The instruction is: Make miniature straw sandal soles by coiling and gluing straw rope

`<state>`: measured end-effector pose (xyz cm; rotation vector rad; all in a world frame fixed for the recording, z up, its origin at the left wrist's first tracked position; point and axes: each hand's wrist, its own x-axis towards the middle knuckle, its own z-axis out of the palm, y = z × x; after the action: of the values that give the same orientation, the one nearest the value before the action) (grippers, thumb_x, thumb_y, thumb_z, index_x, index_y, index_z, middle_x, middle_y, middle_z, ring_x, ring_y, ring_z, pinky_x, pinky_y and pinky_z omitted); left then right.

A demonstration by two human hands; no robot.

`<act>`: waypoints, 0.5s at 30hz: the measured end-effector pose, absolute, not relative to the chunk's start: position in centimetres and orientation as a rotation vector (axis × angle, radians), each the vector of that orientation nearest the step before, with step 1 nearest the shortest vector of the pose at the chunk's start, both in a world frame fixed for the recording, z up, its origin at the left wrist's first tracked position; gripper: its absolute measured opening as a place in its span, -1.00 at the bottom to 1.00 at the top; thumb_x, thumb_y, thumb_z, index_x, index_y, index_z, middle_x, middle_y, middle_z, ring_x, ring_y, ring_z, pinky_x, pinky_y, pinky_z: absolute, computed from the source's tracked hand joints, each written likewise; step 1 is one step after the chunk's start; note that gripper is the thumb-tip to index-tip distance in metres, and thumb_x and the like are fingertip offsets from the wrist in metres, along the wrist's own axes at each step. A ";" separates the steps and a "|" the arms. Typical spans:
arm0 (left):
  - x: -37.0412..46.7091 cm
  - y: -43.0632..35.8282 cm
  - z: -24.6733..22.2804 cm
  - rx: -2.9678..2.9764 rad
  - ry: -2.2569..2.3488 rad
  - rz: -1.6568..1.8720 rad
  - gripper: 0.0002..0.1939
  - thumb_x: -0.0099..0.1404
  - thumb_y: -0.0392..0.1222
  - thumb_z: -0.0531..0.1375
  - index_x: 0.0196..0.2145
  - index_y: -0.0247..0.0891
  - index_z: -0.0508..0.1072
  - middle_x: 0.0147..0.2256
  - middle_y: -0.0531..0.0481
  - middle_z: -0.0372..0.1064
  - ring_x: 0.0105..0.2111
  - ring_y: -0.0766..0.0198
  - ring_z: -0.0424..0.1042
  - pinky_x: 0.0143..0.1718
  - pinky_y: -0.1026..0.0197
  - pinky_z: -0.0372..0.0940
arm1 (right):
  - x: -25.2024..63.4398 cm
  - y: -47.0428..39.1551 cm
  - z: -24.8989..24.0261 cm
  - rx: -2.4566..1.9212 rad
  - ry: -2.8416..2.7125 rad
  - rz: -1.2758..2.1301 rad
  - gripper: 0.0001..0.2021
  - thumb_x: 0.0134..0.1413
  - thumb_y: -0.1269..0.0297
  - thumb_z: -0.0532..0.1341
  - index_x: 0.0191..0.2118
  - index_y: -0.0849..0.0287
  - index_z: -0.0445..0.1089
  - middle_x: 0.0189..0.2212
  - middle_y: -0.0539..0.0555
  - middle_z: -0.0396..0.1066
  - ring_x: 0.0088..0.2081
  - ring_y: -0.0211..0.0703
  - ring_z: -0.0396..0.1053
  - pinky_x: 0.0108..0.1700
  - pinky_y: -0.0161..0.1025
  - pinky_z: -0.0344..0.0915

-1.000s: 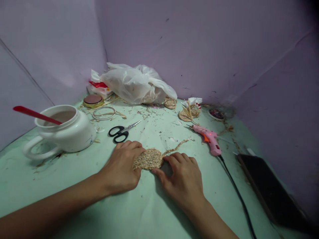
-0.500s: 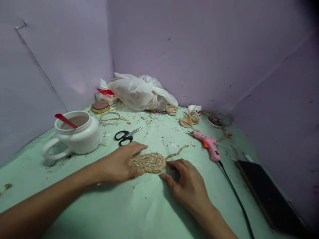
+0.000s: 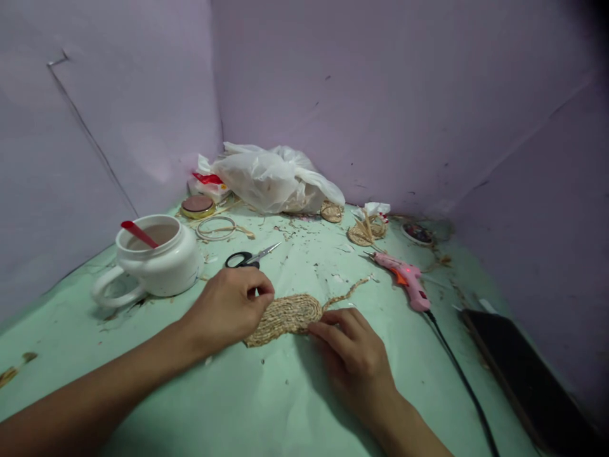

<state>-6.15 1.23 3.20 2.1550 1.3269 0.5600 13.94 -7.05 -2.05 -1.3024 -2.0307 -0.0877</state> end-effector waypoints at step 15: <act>-5.1 0.2 0.9 2.443 1.099 0.623 -0.89 0.12 -0.26 0.18 -0.36 -0.26 0.47 -0.31 -0.07 0.43 -0.26 0.16 0.36 -0.14 0.01 0.20 | 17.5 -6.7 -1.3 -1.539 -1.449 0.039 -0.93 0.07 0.36 0.18 -0.35 0.14 0.43 -0.40 0.06 0.45 -0.34 -0.14 0.40 -0.28 -0.17 0.36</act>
<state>-5.15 0.20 0.86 2.4428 1.0987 0.6227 17.53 -6.74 -1.33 -1.5388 -1.4493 0.0393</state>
